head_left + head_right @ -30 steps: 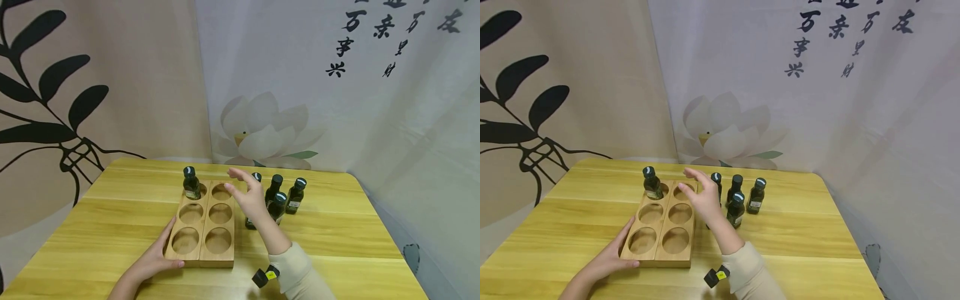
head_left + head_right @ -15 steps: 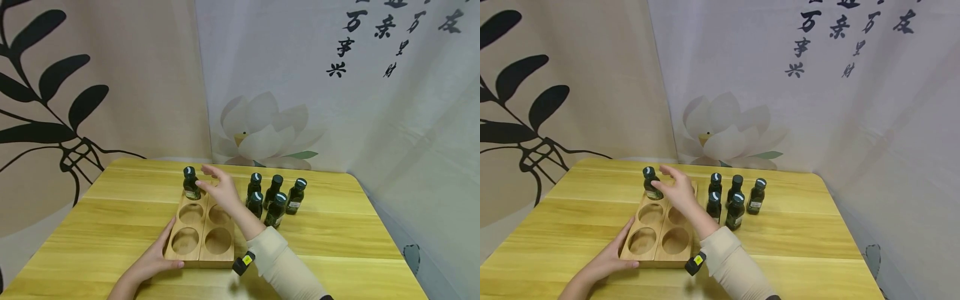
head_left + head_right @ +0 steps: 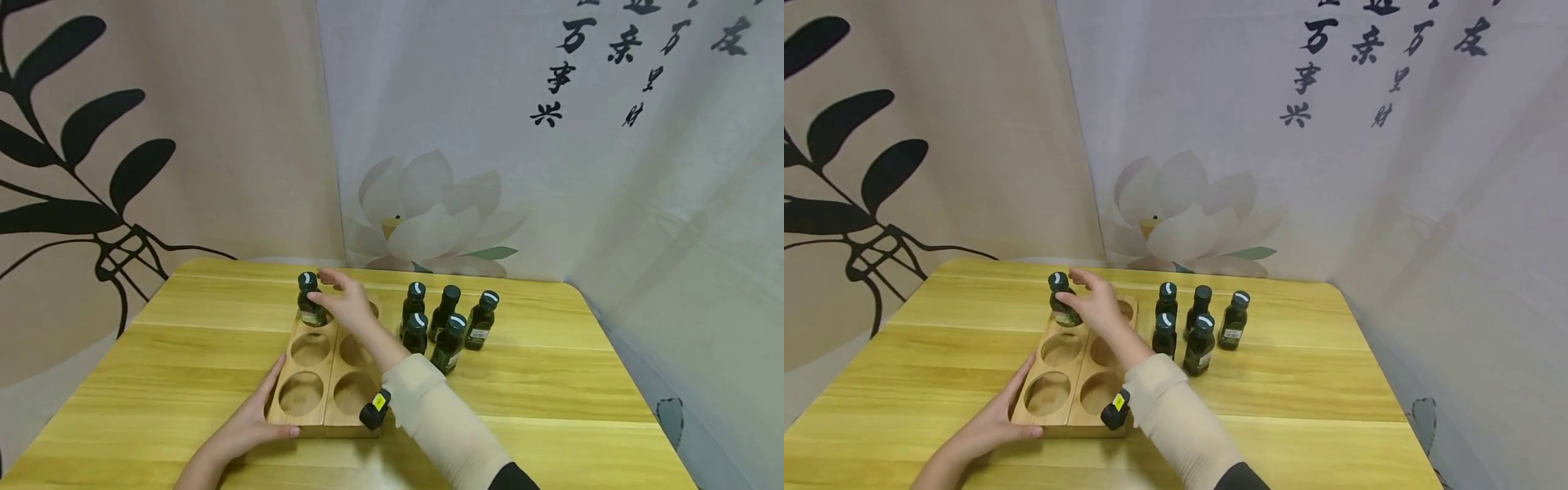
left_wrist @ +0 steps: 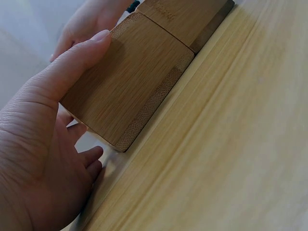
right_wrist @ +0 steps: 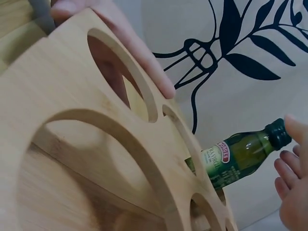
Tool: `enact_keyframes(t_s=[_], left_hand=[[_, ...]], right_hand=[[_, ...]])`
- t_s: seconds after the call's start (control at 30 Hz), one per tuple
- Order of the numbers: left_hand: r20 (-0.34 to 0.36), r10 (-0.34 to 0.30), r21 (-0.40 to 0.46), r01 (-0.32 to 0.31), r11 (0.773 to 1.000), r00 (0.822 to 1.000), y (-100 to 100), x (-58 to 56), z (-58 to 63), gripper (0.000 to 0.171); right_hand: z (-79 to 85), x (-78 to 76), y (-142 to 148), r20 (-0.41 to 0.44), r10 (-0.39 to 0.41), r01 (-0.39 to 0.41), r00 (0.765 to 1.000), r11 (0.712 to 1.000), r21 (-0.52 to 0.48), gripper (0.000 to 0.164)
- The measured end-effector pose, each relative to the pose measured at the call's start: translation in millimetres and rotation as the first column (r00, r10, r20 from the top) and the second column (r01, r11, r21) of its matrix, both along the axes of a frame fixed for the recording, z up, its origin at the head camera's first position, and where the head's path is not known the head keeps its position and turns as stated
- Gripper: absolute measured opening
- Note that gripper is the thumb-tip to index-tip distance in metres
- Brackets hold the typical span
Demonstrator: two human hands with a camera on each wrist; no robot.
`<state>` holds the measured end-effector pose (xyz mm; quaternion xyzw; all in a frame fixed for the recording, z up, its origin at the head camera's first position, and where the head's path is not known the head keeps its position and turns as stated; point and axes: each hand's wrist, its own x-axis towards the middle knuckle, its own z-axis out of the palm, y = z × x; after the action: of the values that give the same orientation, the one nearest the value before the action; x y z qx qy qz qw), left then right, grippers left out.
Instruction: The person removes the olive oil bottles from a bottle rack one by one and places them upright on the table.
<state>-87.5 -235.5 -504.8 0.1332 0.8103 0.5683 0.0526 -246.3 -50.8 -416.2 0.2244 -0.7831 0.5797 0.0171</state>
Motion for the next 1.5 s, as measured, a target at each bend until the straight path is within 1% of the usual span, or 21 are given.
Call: enact_keyframes(t_s=[0.2,0.33,0.43,0.67,0.87,1.0,1.17,1.23,1.5], left_hand=[[0.018,-0.010,0.009,0.010,1.000,1.000,-1,-1.4,-1.0,0.122],[0.010,-0.011,0.004,0.011,1.000,1.000,-1,-0.8,-0.3,0.122],[0.003,-0.011,-0.007,0.011,1.000,1.000,-1,-0.5,0.1,0.122],[-0.004,-0.009,-0.014,0.009,1.000,1.000,-1,-0.6,0.8,0.122],[0.000,-0.006,-0.017,0.006,1.000,1.000,-1,0.0,1.7,0.122],[0.005,-0.002,-0.012,0.002,1.000,1.000,0,-0.3,2.5,0.122],[-0.009,0.006,-0.018,-0.007,1.000,1.000,0,-0.2,3.1,0.122],[-0.015,0.010,-0.030,-0.010,1.000,1.000,0,0.1,2.4,0.123],[0.000,0.028,-0.056,-0.028,0.998,1.000,-1,0.0,-0.7,0.125]], right_hand=[[-3.6,-6.4,-6,0.004,0.010,-0.010,1.000,0.999,0.042,0.051],[-5.1,-9.1,-10,-0.025,0.018,-0.016,1.000,0.998,0.062,0.051],[-6.5,-10.1,-13,-0.040,0.020,-0.018,0.999,0.998,0.059,0.050],[-6.7,-10.8,-18,-0.046,-0.015,0.017,0.999,0.999,0.037,0.044],[-3.0,-8.2,-21,-0.055,-0.046,0.048,0.997,0.998,0.038,0.040],[1.8,-7.4,-20,-0.058,-0.073,0.075,0.996,0.997,0.036,0.040],[11.8,-7.4,-19,-0.093,-0.108,0.110,0.990,0.994,0.018,0.037],[16.0,-7.0,-18,-0.112,-0.107,0.108,0.988,0.994,0.003,0.037],[35.6,-1.8,-9,-0.184,-0.105,0.103,0.977,0.994,-0.021,0.038]])
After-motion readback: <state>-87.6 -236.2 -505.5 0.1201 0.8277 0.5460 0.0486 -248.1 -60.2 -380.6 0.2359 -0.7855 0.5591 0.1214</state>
